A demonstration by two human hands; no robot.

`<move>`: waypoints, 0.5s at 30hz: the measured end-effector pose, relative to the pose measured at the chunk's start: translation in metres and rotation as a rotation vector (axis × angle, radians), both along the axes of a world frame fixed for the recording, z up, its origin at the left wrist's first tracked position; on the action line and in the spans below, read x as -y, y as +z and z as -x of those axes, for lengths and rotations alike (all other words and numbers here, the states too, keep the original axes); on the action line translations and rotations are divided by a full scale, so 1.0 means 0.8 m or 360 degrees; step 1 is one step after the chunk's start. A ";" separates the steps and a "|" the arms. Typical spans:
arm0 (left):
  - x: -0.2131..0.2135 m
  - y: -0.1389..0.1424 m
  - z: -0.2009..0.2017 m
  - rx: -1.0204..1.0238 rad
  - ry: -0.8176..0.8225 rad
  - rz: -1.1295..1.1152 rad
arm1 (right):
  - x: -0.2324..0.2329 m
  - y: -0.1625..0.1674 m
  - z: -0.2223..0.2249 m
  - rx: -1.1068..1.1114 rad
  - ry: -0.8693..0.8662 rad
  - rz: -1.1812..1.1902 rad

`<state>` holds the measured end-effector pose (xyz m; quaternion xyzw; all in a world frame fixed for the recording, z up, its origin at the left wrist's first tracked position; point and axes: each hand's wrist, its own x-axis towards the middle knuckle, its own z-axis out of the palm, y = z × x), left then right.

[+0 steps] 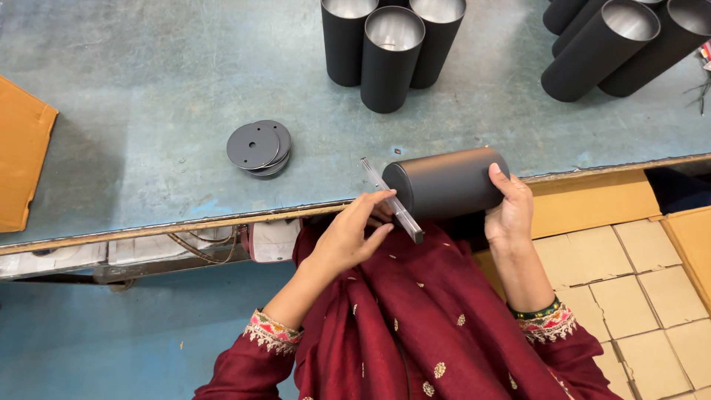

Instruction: The person places small cardboard boxes into a larger cardboard box on a table, then removes them and stacks them on the table. Later, the person uses a transparent ruler to measure the bottom of several black cylindrical containers and places them back on the table.

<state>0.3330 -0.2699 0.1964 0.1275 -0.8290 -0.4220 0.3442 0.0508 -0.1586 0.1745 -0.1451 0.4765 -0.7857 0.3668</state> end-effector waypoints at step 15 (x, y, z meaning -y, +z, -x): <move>0.018 -0.046 0.025 -0.0171 0.0483 -0.0543 | -0.003 0.056 -0.054 -0.0697 -0.0010 0.0074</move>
